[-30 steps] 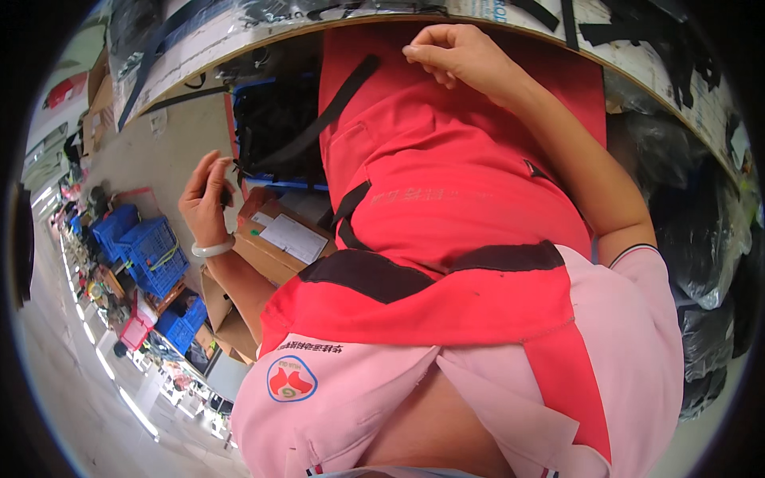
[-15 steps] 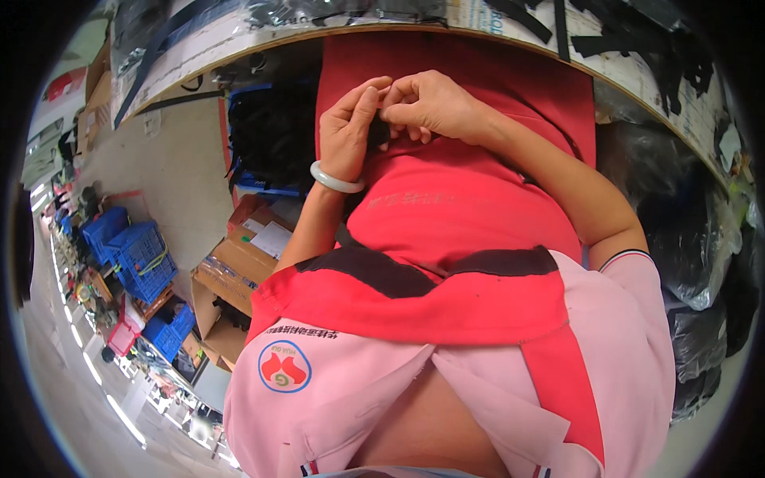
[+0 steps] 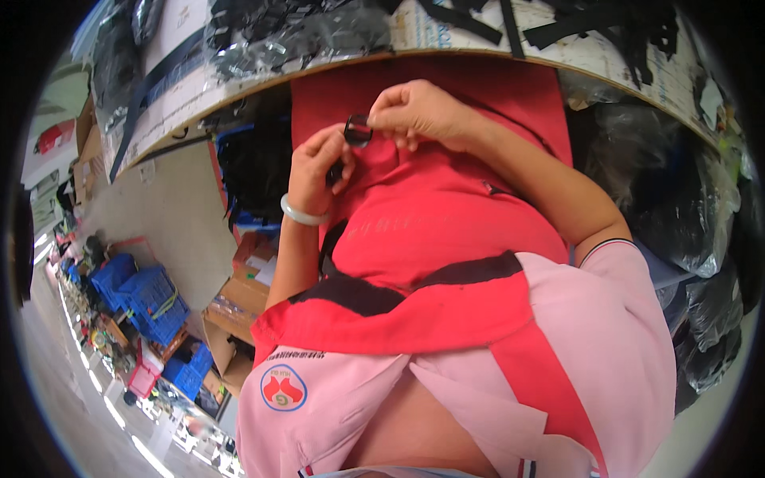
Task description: Assembling black plastic buckles onto nylon straps at a factory assembly table.
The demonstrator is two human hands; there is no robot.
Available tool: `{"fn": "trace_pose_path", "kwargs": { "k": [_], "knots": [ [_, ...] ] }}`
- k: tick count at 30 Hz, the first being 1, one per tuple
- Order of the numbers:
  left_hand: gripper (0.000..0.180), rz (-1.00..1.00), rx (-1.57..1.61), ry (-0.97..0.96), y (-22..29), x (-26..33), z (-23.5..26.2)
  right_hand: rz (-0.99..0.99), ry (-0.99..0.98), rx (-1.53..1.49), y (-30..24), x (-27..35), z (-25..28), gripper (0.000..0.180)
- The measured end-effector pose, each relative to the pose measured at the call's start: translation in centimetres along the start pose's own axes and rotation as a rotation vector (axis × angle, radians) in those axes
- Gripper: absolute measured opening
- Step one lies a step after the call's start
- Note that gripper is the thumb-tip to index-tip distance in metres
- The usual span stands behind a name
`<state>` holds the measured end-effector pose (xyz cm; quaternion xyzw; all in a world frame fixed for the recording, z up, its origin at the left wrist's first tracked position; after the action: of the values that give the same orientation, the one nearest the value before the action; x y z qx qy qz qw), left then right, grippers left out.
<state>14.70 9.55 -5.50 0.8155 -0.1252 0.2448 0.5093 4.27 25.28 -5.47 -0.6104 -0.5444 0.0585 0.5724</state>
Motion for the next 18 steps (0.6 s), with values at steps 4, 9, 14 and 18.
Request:
{"fn": "trace_pose_path", "kwargs": {
  "k": [4, 9, 14, 18],
  "knots": [
    [0.023, -0.014, -0.122, -0.004, -0.1, -0.5, -0.1, 0.121, 0.008, 0.178, -1.8, 0.7, 0.1, 0.017],
    [0.023, 0.065, 0.377, -0.281, -0.7, -1.6, -0.3, 0.807, 0.596, 1.121, -10.0, 1.2, 5.3, 0.015],
    [0.022, 0.137, 0.417, -0.359, -1.4, -1.9, -2.1, 1.066, 0.68, 1.487, -14.1, -2.1, 8.5, 0.021],
    [0.021, 0.135, 0.427, -0.392, -1.7, -2.2, -2.4, 0.751, 0.446, 1.624, -15.3, -3.7, 9.1, 0.023]
  ]
}}
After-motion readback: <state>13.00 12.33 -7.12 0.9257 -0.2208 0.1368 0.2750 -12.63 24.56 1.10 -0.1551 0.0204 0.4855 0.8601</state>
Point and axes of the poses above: each hand's wrist, its own x-axis away from the middle knuckle, its own z-axis out of the back of the hand, y = z × x, the point moved 4 cm from there along -x, towards the middle knuckle
